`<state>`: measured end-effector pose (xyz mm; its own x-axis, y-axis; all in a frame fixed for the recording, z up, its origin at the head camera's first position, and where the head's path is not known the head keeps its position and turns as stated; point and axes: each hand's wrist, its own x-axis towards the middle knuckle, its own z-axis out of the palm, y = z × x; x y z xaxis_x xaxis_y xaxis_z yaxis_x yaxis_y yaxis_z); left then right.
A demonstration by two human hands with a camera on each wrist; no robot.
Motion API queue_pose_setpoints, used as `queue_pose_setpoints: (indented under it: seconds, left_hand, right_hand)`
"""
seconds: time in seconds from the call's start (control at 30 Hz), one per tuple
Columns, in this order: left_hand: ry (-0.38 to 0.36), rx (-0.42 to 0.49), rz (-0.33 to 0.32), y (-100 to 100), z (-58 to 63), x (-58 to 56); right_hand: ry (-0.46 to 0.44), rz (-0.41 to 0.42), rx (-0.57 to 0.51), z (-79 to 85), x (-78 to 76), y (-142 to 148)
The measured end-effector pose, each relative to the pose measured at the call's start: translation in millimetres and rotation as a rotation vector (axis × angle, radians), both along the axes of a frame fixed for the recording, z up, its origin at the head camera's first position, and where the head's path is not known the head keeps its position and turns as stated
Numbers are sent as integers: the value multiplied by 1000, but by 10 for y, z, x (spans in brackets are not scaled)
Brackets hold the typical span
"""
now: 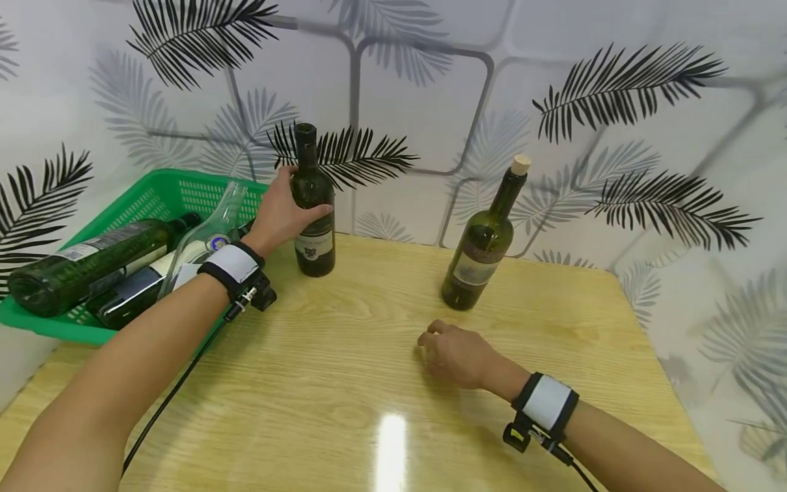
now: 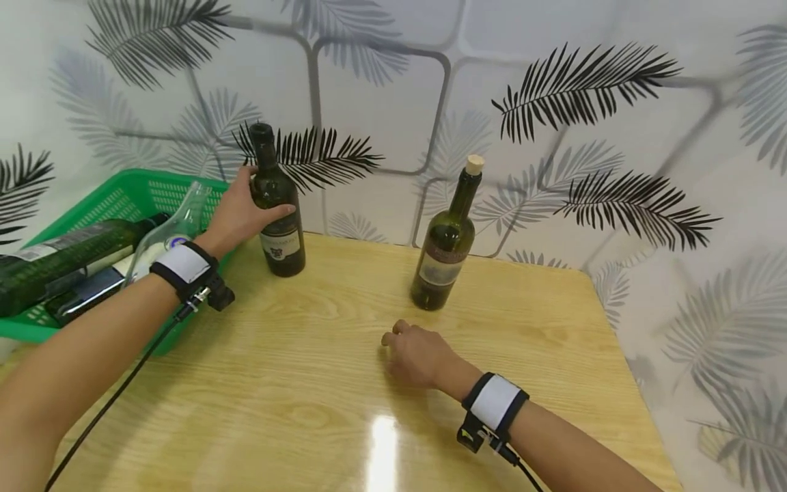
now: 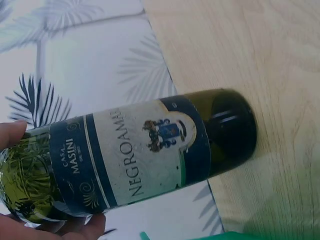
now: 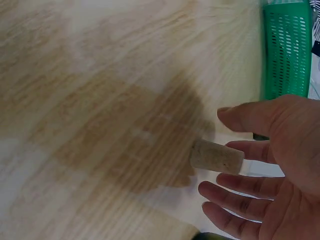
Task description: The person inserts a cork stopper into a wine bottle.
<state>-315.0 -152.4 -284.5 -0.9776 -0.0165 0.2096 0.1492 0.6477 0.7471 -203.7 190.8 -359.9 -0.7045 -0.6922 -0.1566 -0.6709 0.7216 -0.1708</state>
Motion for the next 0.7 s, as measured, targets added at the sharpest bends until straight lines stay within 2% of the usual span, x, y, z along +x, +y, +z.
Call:
queue_pose_setpoints:
  seconds: [0.2, 0.47, 0.6, 0.7]
  left_hand:
    - [-14, -6, -73, 128, -8, 140]
    - [-18, 11, -145, 299, -12, 283]
    - [-14, 21, -190, 366, -5, 347]
    - [-17, 48, -214, 403, 4, 396]
  right_hand:
    - [20, 16, -15, -73, 10, -21]
    - [16, -5, -31, -96, 32, -28]
    - [22, -1, -44, -19, 50, -33]
    - [65, 51, -78, 111, 65, -42]
